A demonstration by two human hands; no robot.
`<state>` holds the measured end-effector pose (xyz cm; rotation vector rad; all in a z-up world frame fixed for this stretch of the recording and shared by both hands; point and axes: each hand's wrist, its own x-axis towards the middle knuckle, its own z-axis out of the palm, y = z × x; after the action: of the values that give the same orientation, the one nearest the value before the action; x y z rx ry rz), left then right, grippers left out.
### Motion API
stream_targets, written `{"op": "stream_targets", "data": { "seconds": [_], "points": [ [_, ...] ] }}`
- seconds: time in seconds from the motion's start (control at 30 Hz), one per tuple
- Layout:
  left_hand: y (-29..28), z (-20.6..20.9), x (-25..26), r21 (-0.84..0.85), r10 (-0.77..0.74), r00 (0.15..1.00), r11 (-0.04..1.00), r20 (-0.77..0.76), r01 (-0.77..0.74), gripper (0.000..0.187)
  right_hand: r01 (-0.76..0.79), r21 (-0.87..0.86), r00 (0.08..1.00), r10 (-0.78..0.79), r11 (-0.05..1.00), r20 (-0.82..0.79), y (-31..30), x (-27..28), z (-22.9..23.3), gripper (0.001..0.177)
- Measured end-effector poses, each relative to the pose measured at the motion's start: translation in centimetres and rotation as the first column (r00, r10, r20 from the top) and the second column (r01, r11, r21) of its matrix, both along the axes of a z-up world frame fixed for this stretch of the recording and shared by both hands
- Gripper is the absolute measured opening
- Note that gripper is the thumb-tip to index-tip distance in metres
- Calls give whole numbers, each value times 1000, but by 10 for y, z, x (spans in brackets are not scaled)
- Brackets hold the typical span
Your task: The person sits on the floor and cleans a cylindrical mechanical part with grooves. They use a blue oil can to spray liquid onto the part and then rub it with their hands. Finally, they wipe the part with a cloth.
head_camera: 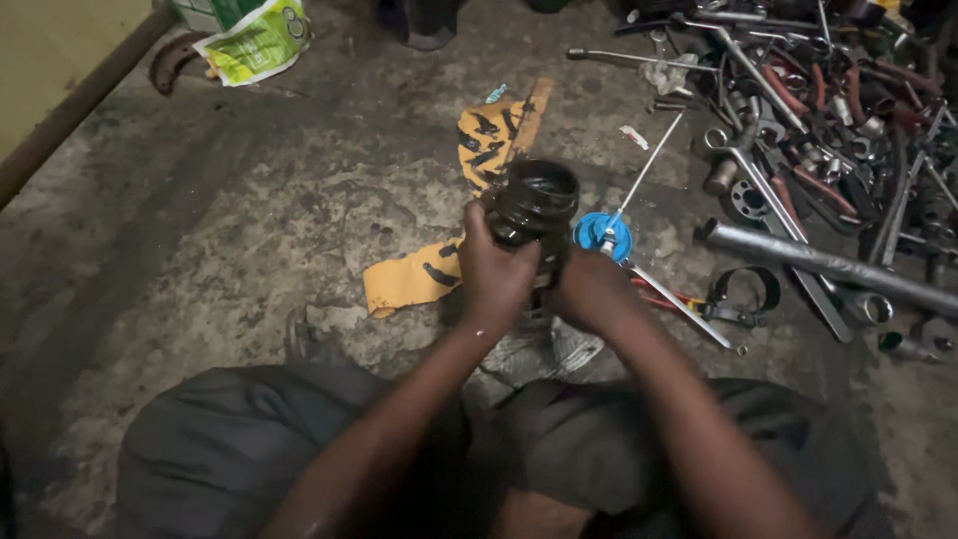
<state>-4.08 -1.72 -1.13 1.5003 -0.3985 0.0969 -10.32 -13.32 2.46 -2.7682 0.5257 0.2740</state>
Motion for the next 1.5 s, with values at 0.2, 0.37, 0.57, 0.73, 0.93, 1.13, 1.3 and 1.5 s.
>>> {"op": "stream_targets", "data": {
  "seconds": [0.2, 0.37, 0.57, 0.73, 0.93, 1.13, 1.3, 1.5],
  "points": [
    [3, -4, 12, 157, 77, 996, 984, 40, -82, 62, -95, -95, 900, 126, 991, 417, 31, -10, -29, 52],
    [-2, -2, 4, 159, 72, 992, 986, -101, -56, 61, -48, -109, 981, 67, 993, 184, 7, 8, -35, 32],
    [-2, -10, 11, 134, 103, 995, 986, -18, -100, 64, -144, -198, 957, 187, 970, 221, 19, -1, -44, 26],
    [-6, -14, 7, 128, 159, 985, 978, 62, -166, 66, -104, -96, 993, 109, 990, 54, 6, 29, -44, 33],
    [3, 15, -6, -127, -242, 902, 970, -357, 209, 61, -248, 246, 837, 79, 937, 542, -17, -6, -3, 99],
    [5, 19, 25, -358, -601, 781, 776, -169, 519, 56, -48, 691, 915, -245, 722, 319, -33, -32, 66, 49],
    [18, 27, 20, -337, -623, 767, 763, -156, 551, 43, -307, 775, 902, -91, 552, 422, -14, -33, 57, 31],
    [17, 44, 6, -342, -339, 892, 911, -298, 231, 19, -294, 175, 634, 55, 939, 772, 4, -22, 34, 25]
  ]
}}
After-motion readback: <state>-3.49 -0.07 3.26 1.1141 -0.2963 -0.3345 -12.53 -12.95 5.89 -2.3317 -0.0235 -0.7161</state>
